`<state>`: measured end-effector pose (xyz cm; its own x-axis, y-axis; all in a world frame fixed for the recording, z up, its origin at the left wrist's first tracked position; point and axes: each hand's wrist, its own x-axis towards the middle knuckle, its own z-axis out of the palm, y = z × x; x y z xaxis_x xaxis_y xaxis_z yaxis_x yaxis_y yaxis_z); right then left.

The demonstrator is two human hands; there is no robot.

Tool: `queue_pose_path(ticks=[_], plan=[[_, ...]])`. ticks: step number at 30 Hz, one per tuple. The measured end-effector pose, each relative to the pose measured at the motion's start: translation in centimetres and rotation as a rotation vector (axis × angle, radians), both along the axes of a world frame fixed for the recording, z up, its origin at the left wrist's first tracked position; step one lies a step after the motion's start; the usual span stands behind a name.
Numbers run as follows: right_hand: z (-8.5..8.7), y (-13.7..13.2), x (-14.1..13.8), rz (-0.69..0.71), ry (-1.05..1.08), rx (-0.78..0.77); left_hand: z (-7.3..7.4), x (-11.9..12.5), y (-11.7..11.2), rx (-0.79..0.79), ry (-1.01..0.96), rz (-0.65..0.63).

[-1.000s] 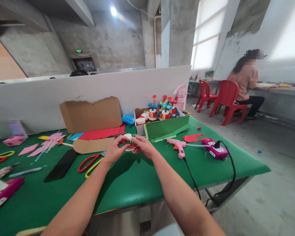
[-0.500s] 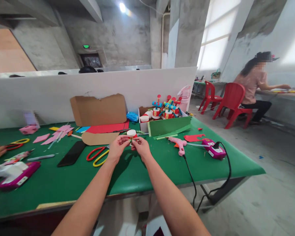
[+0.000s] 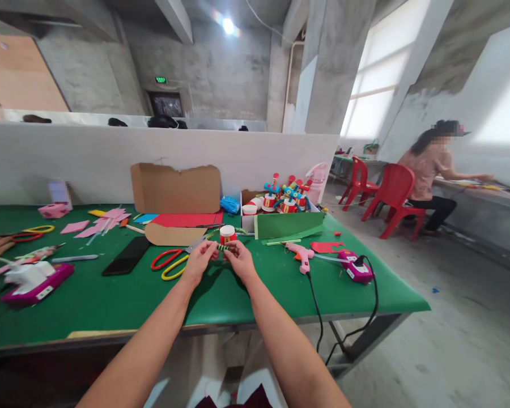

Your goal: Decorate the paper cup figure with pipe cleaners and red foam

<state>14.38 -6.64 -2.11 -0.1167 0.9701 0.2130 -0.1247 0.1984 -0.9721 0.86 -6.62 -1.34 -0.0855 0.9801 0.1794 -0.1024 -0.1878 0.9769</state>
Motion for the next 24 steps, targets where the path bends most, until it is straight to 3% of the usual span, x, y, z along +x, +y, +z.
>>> queue_pose_path(ticks=[7,10,14,16,18,21,22,24], plan=[[-0.6,0.4,0.2,0.014,-0.129,0.025,-0.5,0.5,0.0,-0.019,0.046,-0.055],[-0.4,0.3,0.3,-0.001,-0.082,-0.01,0.9,-0.2,-0.3,-0.11,0.054,-0.102],[-0.5,0.1,-0.5,-0.064,0.047,-0.066,3.7,-2.1,-0.1,-0.059,0.068,-0.028],[-0.8,-0.2,-1.4,-0.109,0.109,-0.088,4.4,-2.4,0.1,-0.034,0.036,0.029],[-1.0,-0.7,-2.3,-0.141,0.157,-0.104,4.0,-1.7,0.1,-0.046,-0.015,0.15],[-1.2,-1.1,-2.8,-0.135,0.147,-0.095,1.7,0.3,-0.4,-0.071,-0.026,0.383],[-1.2,-1.1,-2.7,-0.13,0.129,-0.08,0.8,0.9,-0.6,-0.046,-0.002,0.422],[-1.1,-0.9,-2.2,-0.128,0.104,-0.051,-0.6,1.8,-1.1,-0.031,0.052,0.354]])
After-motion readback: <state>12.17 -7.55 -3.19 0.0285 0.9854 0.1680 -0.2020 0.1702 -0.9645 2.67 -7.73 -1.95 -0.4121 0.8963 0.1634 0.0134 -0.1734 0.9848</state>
